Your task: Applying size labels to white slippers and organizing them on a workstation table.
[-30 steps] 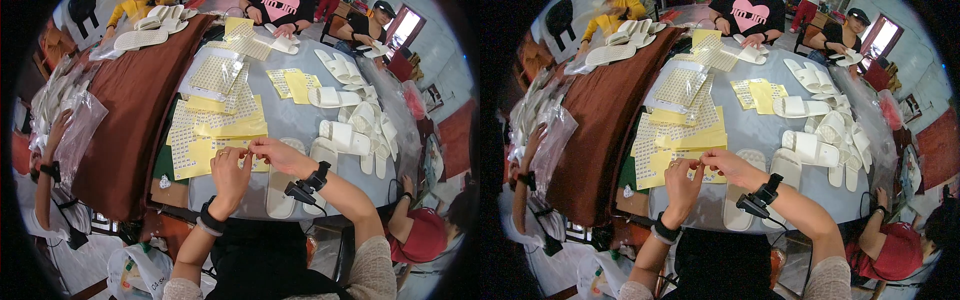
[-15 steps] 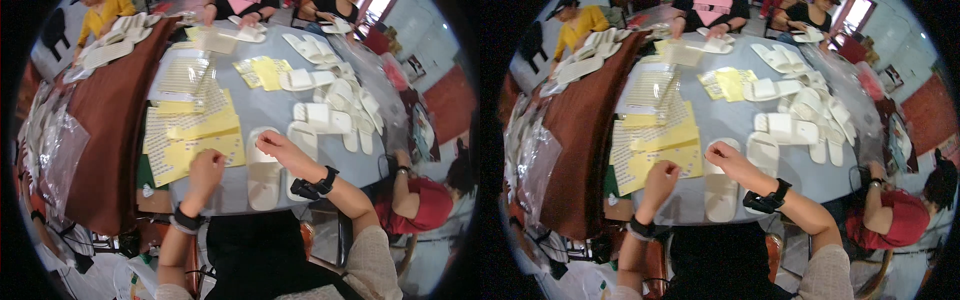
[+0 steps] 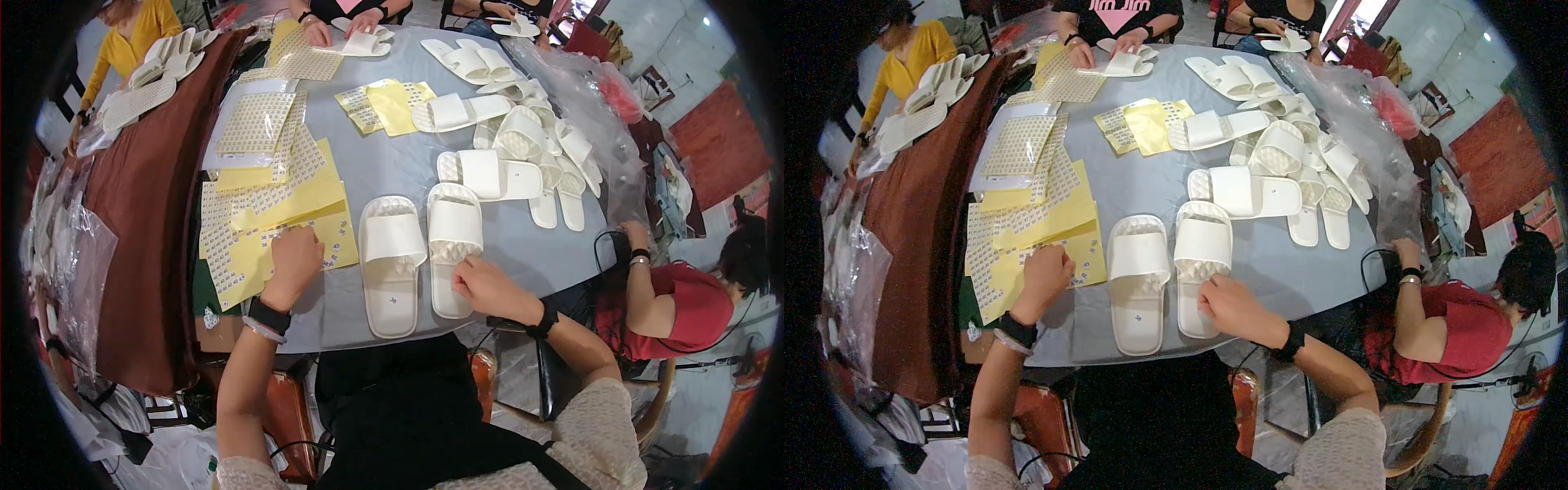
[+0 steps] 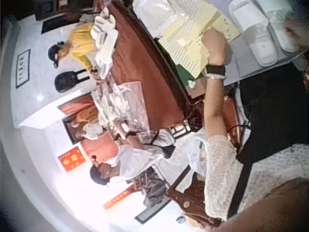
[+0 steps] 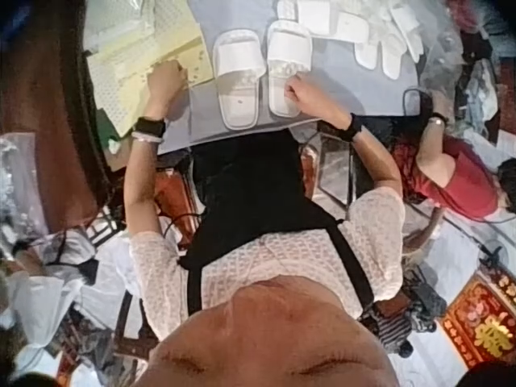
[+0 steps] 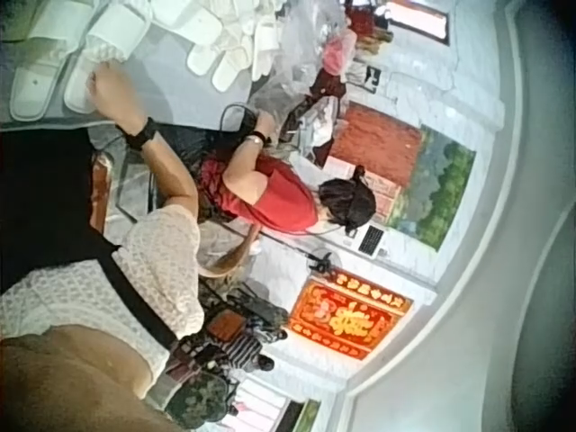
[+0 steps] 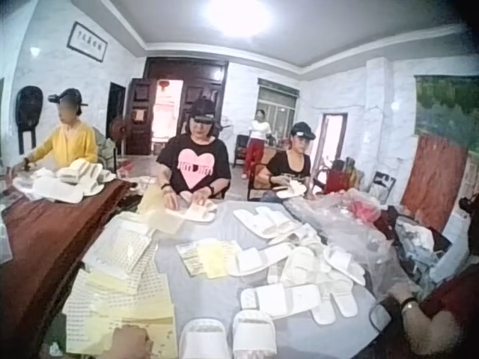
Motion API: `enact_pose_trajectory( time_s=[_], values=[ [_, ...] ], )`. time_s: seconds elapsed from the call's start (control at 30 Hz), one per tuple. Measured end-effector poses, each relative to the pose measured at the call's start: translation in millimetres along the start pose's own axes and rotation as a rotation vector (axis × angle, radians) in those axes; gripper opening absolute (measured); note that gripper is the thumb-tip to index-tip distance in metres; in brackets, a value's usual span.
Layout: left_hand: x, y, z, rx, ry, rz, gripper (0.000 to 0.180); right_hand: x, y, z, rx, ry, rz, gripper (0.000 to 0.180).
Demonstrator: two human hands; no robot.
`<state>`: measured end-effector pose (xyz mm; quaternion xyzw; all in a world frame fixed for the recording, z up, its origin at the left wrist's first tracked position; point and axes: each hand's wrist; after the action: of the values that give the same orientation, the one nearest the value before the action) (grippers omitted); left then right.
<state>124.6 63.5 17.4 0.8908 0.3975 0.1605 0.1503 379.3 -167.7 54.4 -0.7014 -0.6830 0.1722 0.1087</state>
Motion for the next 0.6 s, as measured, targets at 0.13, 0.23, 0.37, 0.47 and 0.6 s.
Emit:
enact_pose_trajectory(
  time_s=[0.13, 0.23, 0.37, 0.47, 0.6],
  values=[
    [9.4, -5.0, 3.5, -0.024, -0.062, -0.118, 0.02, 2.7, -0.3, 6.2, -0.059, 0.106, -0.059, 0.01],
    [18.6, -8.4, 0.4, -0.024, -0.133, -0.189, 0.023, 3.9, 3.5, 8.5, 0.096, 0.13, 0.016, 0.015],
    [31.8, -11.4, -8.7, -0.065, -0.351, -0.28, 0.028, 12.5, 18.0, 7.3, 0.371, 0.013, 0.141, 0.018],
    [35.8, -8.9, -11.5, -0.026, -0.322, -0.239, 0.029, 18.6, 24.2, 8.1, 0.539, -0.021, 0.149, 0.015],
    [38.7, -6.7, -14.8, 0.035, -0.38, -0.282, 0.034, 16.4, 22.3, 6.6, 0.471, -0.072, 0.107, 0.014]
  ],
)
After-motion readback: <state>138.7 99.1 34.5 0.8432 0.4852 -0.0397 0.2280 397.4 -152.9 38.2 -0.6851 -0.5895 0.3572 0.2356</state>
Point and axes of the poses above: each hand's wrist, its own x-axis towards the middle knuckle, its own z-axis out of the palm, y = z × x, and after that the axes turned 9 degrees about -x, right-handed
